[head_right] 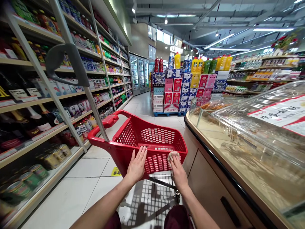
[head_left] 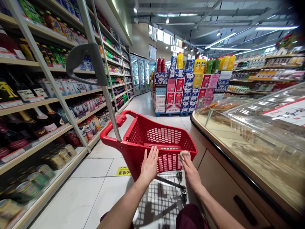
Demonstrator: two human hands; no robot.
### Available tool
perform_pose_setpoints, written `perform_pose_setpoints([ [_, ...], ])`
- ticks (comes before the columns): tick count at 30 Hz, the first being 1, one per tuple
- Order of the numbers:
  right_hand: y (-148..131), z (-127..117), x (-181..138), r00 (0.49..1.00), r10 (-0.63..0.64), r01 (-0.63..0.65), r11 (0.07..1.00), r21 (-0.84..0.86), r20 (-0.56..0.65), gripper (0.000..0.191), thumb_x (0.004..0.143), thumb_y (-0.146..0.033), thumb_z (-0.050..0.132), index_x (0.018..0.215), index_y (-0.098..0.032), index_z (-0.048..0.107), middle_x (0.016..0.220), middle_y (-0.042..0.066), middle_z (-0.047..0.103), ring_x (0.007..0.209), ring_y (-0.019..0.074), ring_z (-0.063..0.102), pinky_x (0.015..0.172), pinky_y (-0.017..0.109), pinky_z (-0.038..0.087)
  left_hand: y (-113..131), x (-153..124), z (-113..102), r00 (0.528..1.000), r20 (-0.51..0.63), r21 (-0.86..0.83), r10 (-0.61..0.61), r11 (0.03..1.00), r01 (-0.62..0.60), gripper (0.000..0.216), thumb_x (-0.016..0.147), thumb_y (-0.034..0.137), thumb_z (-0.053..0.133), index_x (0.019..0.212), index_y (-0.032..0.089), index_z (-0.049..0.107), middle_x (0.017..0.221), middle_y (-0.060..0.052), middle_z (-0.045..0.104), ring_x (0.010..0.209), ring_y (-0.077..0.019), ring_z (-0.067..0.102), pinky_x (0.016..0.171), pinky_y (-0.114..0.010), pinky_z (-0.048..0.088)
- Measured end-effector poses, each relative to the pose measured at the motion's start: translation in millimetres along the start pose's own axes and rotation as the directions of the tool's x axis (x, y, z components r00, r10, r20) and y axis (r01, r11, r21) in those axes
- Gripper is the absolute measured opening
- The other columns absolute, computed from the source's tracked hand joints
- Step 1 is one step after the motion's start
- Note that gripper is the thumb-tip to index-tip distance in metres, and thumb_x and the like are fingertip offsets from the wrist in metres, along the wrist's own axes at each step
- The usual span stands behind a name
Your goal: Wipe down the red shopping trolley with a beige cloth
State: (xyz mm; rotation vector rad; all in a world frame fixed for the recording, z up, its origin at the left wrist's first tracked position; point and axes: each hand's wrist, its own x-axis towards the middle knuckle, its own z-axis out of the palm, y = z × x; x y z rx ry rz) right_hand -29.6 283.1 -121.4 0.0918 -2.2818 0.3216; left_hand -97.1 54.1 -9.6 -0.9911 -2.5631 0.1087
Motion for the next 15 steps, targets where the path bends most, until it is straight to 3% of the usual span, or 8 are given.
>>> perform_pose_setpoints([
  [4, 13, -5, -5, 1.0, -0.006, 0.005, 1.0, 0.014, 0.014, 0.053, 0.08, -0.007, 0.033, 0.13, -0.025, 0.039, 0.139, 0.002, 0.034, 0.128, 0.018, 0.029, 0.099, 0.036, 0.04, 0, 1, -2, 1.0, 0.027, 0.005, -0.002, 1.0, 0.002, 0.066, 0.073, 0.014, 0.036, 0.136, 0.008, 0.02, 0.145, -0.009, 0.015, 0.134, -0.0216, 0.006, 0.107, -0.048, 0.013],
  [9, 29, -9, 8, 0.982, 0.182, -0.183, 0.983, -0.005, -0.056, 0.058, 0.074, -0.004, 0.031, 0.128, -0.02, 0.042, 0.142, 0.003, 0.028, 0.131, 0.0203, 0.022, 0.103, 0.038, 0.034, 1, 1, -7, 0.998, 0.061, -0.018, -0.02, 1.0, 0.021, 0.069, 0.071, 0.016, 0.039, 0.136, 0.007, 0.019, 0.145, -0.01, 0.014, 0.134, -0.0234, 0.003, 0.107, -0.049, 0.012],
  [13, 32, 3, -19, 0.951, 0.306, -0.305, 0.952, -0.033, 0.043, 0.056, 0.071, -0.006, 0.03, 0.122, -0.021, 0.048, 0.14, 0.004, 0.031, 0.128, 0.0216, 0.03, 0.094, 0.035, 0.043, 1, 1, -4, 0.998, 0.065, -0.013, -0.014, 1.0, 0.015, 0.069, 0.071, 0.018, 0.04, 0.137, 0.007, 0.019, 0.145, -0.01, 0.014, 0.134, -0.0234, 0.002, 0.107, -0.049, 0.011],
  [15, 27, 2, -21, 0.934, 0.348, -0.347, 0.937, -0.028, 0.074, 0.055, 0.071, -0.006, 0.03, 0.122, -0.021, 0.048, 0.14, 0.003, 0.03, 0.128, 0.0219, 0.03, 0.095, 0.038, 0.042, 1, 1, -2, 0.998, 0.058, -0.01, -0.014, 1.0, 0.014, 0.069, 0.072, 0.02, 0.039, 0.137, 0.007, 0.018, 0.146, -0.009, 0.012, 0.134, -0.0232, 0.001, 0.107, -0.049, 0.01],
])
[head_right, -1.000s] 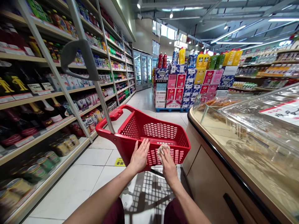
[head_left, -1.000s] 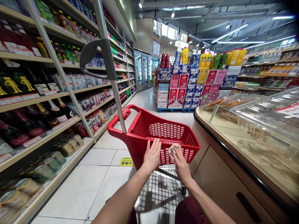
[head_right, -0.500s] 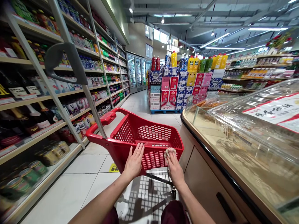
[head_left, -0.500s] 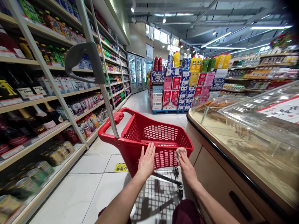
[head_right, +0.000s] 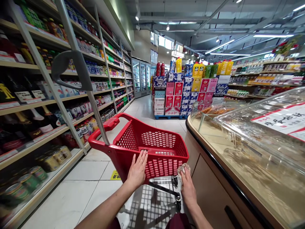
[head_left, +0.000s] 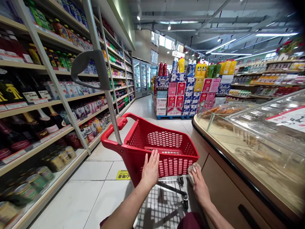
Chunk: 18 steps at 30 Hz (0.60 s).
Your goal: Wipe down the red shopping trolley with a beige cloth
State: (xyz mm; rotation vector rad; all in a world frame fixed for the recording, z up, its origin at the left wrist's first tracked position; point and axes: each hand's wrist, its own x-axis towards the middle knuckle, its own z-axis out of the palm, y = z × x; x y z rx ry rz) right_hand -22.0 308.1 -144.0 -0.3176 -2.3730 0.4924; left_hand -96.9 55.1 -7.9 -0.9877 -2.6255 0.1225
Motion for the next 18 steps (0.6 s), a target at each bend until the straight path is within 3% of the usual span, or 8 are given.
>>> perform_pose_setpoints([
  [5, -21, -11, 20, 0.996, -0.003, 0.01, 0.997, 0.078, -0.088, 0.054, 0.074, -0.007, 0.033, 0.126, -0.017, 0.043, 0.144, 0.006, 0.022, 0.131, 0.0216, 0.022, 0.103, 0.039, 0.033, 1, 1, 3, 1.0, -0.017, 0.013, -0.012, 1.0, 0.013, 0.068, 0.073, 0.019, 0.038, 0.137, 0.007, 0.017, 0.146, -0.009, 0.012, 0.134, -0.0227, 0.001, 0.107, -0.049, 0.01],
  [10, -29, 0, 2, 0.999, -0.003, 0.001, 0.998, 0.071, 0.037, 0.06, 0.07, 0.0, 0.028, 0.123, -0.021, 0.047, 0.139, 0.004, 0.033, 0.127, 0.0219, 0.031, 0.093, 0.038, 0.044, 0, 0, 4, 1.0, -0.03, -0.002, 0.006, 1.0, -0.006, 0.067, 0.074, 0.018, 0.038, 0.137, 0.008, 0.019, 0.145, -0.008, 0.015, 0.134, -0.0216, 0.002, 0.107, -0.048, 0.01],
  [15, -61, 3, 13, 0.984, -0.137, 0.151, 0.982, 0.112, -0.117, 0.059, 0.076, -0.002, 0.028, 0.131, -0.021, 0.036, 0.144, 0.005, 0.02, 0.131, 0.0228, 0.021, 0.103, 0.043, 0.032, 0, 0, 7, 0.998, -0.06, -0.012, -0.008, 1.0, 0.007, 0.063, 0.076, 0.02, 0.036, 0.136, 0.008, 0.021, 0.145, -0.009, 0.016, 0.134, -0.0221, 0.005, 0.107, -0.049, 0.011],
  [18, -69, 8, 8, 0.968, -0.227, 0.238, 0.967, 0.092, -0.11, 0.06, 0.079, -0.003, 0.028, 0.134, -0.026, 0.03, 0.144, 0.003, 0.023, 0.131, 0.0214, 0.021, 0.102, 0.043, 0.034, -5, -2, 4, 0.997, -0.081, -0.008, -0.005, 1.0, 0.004, 0.062, 0.076, 0.018, 0.036, 0.136, 0.009, 0.022, 0.145, -0.008, 0.017, 0.134, -0.0211, 0.006, 0.107, -0.048, 0.011],
])
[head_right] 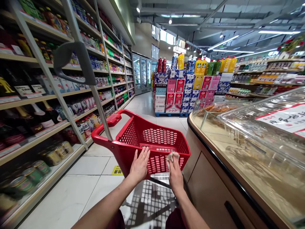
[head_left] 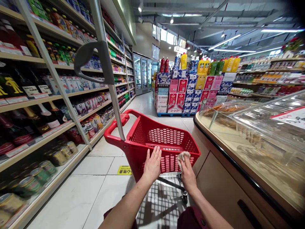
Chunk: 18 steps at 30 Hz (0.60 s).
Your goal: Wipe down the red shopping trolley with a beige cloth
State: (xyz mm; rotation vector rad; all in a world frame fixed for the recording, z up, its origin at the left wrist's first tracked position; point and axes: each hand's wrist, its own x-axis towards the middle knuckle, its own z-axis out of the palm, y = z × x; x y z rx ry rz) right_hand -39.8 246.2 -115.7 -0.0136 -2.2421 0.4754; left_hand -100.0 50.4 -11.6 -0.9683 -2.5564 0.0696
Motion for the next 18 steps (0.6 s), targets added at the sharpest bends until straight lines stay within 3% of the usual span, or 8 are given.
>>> perform_pose_setpoints([
  [5, -13, 2, 2, 0.998, -0.071, 0.071, 0.997, -0.006, 0.004, 0.065, 0.079, 0.0, 0.027, 0.137, -0.029, 0.022, 0.144, 0.002, 0.022, 0.131, 0.0212, 0.022, 0.1, 0.044, 0.036, -9, -4, -8, 0.994, -0.027, 0.026, -0.109, 0.994, 0.109, 0.063, 0.073, 0.012, 0.035, 0.135, 0.008, 0.025, 0.144, -0.009, 0.019, 0.134, -0.0225, 0.007, 0.107, -0.05, 0.011],
  [8, -21, 2, 19, 0.994, -0.101, 0.101, 0.995, 0.006, -0.037, 0.064, 0.079, 0.001, 0.026, 0.137, -0.026, 0.021, 0.145, 0.003, 0.019, 0.132, 0.0225, 0.018, 0.104, 0.045, 0.031, -12, -6, -11, 0.995, -0.017, 0.032, -0.097, 0.995, 0.098, 0.063, 0.072, 0.011, 0.035, 0.135, 0.008, 0.025, 0.144, -0.009, 0.021, 0.134, -0.022, 0.008, 0.107, -0.05, 0.011],
  [12, -25, 8, 11, 0.982, -0.189, 0.189, 0.982, 0.003, -0.001, 0.062, 0.082, 0.0, 0.027, 0.136, -0.029, 0.021, 0.144, 0.001, 0.021, 0.131, 0.0201, 0.02, 0.102, 0.04, 0.035, -22, -10, -15, 0.997, -0.022, 0.049, -0.076, 0.996, 0.077, 0.064, 0.072, 0.013, 0.036, 0.135, 0.008, 0.024, 0.144, -0.009, 0.021, 0.134, -0.0215, 0.008, 0.107, -0.049, 0.009],
  [18, -50, 10, 31, 0.983, -0.18, 0.182, 0.981, 0.066, -0.035, 0.058, 0.083, -0.002, 0.028, 0.136, -0.025, 0.024, 0.145, 0.003, 0.019, 0.131, 0.0217, 0.018, 0.106, 0.043, 0.029, -34, -18, -20, 0.995, -0.036, 0.065, -0.096, 0.993, 0.099, 0.062, 0.073, 0.01, 0.034, 0.135, 0.007, 0.024, 0.144, -0.009, 0.021, 0.134, -0.0207, 0.008, 0.108, -0.047, 0.008],
])
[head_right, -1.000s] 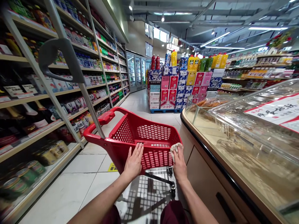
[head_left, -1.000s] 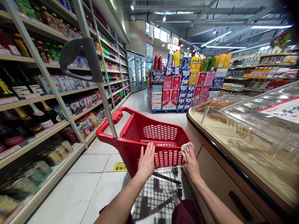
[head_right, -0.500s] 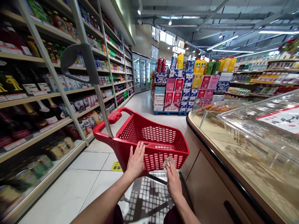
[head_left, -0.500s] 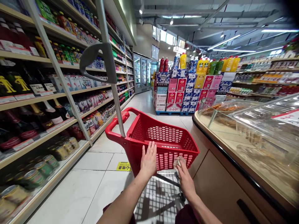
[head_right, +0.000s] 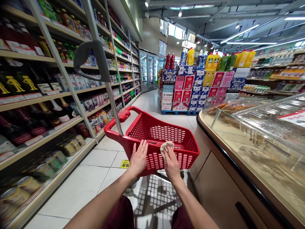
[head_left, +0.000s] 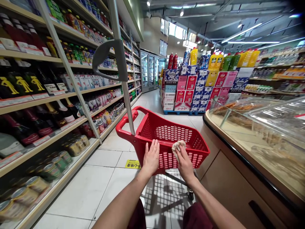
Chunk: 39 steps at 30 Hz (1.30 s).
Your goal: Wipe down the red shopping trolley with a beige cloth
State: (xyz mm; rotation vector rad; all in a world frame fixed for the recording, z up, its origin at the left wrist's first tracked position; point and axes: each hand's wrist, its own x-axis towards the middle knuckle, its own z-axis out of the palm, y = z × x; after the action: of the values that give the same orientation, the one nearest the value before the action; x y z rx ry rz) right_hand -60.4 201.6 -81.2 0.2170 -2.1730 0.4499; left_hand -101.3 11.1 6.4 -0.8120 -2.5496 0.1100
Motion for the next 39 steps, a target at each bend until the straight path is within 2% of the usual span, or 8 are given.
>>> perform_pose_setpoints([
  [7, -11, 10, -19, 0.99, -0.122, 0.121, 0.992, 0.019, 0.066, 0.063, 0.081, 0.0, 0.03, 0.137, -0.028, 0.021, 0.144, 0.001, 0.022, 0.13, 0.0194, 0.023, 0.104, 0.038, 0.033, -17, -8, -9, 0.999, -0.025, 0.02, -0.042, 0.999, 0.043, 0.064, 0.072, 0.013, 0.037, 0.135, 0.006, 0.025, 0.144, -0.011, 0.021, 0.134, -0.022, 0.005, 0.107, -0.049, 0.005],
  [12, -26, 8, 11, 0.994, -0.107, 0.108, 0.993, 0.054, -0.02, 0.061, 0.083, -0.004, 0.033, 0.138, -0.026, 0.017, 0.145, 0.004, 0.018, 0.131, 0.0237, 0.019, 0.106, 0.045, 0.028, -19, -11, -14, 1.0, -0.008, 0.032, -0.029, 0.999, 0.029, 0.063, 0.073, 0.016, 0.037, 0.134, 0.006, 0.025, 0.143, -0.012, 0.022, 0.134, -0.0225, 0.006, 0.107, -0.049, 0.006],
  [17, -39, 15, 11, 0.97, -0.234, 0.227, 0.968, 0.11, 0.061, 0.06, 0.083, -0.003, 0.03, 0.136, -0.03, 0.022, 0.142, 0.001, 0.028, 0.129, 0.0178, 0.026, 0.103, 0.037, 0.036, -31, -17, -22, 0.998, -0.029, 0.06, -0.053, 0.997, 0.055, 0.066, 0.071, 0.014, 0.037, 0.135, 0.007, 0.022, 0.144, -0.012, 0.021, 0.134, -0.022, 0.004, 0.107, -0.05, 0.004],
  [22, -54, 27, 31, 0.987, -0.16, 0.158, 0.977, 0.142, 0.002, 0.058, 0.084, -0.004, 0.032, 0.137, -0.023, 0.021, 0.145, 0.005, 0.017, 0.132, 0.0221, 0.017, 0.107, 0.044, 0.027, -42, -22, -25, 0.999, -0.016, 0.073, -0.035, 0.997, 0.036, 0.064, 0.072, 0.014, 0.036, 0.135, 0.006, 0.024, 0.143, -0.012, 0.021, 0.134, -0.0214, 0.008, 0.107, -0.05, 0.003],
  [27, -70, 32, 34, 0.966, -0.257, 0.248, 0.953, 0.174, 0.032, 0.056, 0.084, -0.004, 0.031, 0.135, -0.026, 0.027, 0.141, 0.002, 0.029, 0.129, 0.0181, 0.027, 0.105, 0.037, 0.032, -54, -24, -27, 0.999, -0.04, 0.048, 0.024, 0.999, -0.022, 0.061, 0.074, 0.016, 0.035, 0.134, 0.008, 0.026, 0.143, -0.009, 0.024, 0.134, -0.0199, 0.009, 0.108, -0.049, 0.001],
  [33, -94, 39, 52, 0.982, -0.189, 0.189, 0.96, 0.208, -0.02, 0.05, 0.086, -0.007, 0.03, 0.134, -0.02, 0.031, 0.143, 0.006, 0.024, 0.131, 0.0208, 0.018, 0.107, 0.042, 0.028, -74, -30, -33, 0.996, -0.064, 0.081, -0.061, 0.995, 0.066, 0.057, 0.077, 0.015, 0.035, 0.133, 0.008, 0.028, 0.143, -0.011, 0.024, 0.134, -0.0213, 0.01, 0.107, -0.051, 0.004],
  [37, -105, 49, 44, 0.941, -0.337, 0.328, 0.911, 0.25, -0.004, 0.051, 0.086, -0.008, 0.033, 0.134, -0.025, 0.03, 0.137, 0.003, 0.038, 0.128, 0.0145, 0.028, 0.104, 0.033, 0.034, -89, -36, -36, 0.996, -0.083, 0.086, 0.015, 0.996, -0.007, 0.055, 0.077, 0.015, 0.035, 0.132, 0.012, 0.031, 0.14, -0.008, 0.031, 0.133, -0.0193, 0.015, 0.108, -0.05, 0.001],
  [39, -112, 51, 46, 0.933, -0.359, 0.346, 0.902, 0.26, 0.003, 0.052, 0.086, -0.009, 0.034, 0.135, -0.026, 0.027, 0.137, 0.003, 0.037, 0.128, 0.0154, 0.029, 0.103, 0.034, 0.036, -101, -36, -39, 0.987, -0.141, 0.068, -0.079, 0.994, 0.09, 0.058, 0.075, 0.013, 0.035, 0.133, 0.012, 0.03, 0.14, -0.009, 0.032, 0.133, -0.0196, 0.016, 0.107, -0.051, -0.001],
])
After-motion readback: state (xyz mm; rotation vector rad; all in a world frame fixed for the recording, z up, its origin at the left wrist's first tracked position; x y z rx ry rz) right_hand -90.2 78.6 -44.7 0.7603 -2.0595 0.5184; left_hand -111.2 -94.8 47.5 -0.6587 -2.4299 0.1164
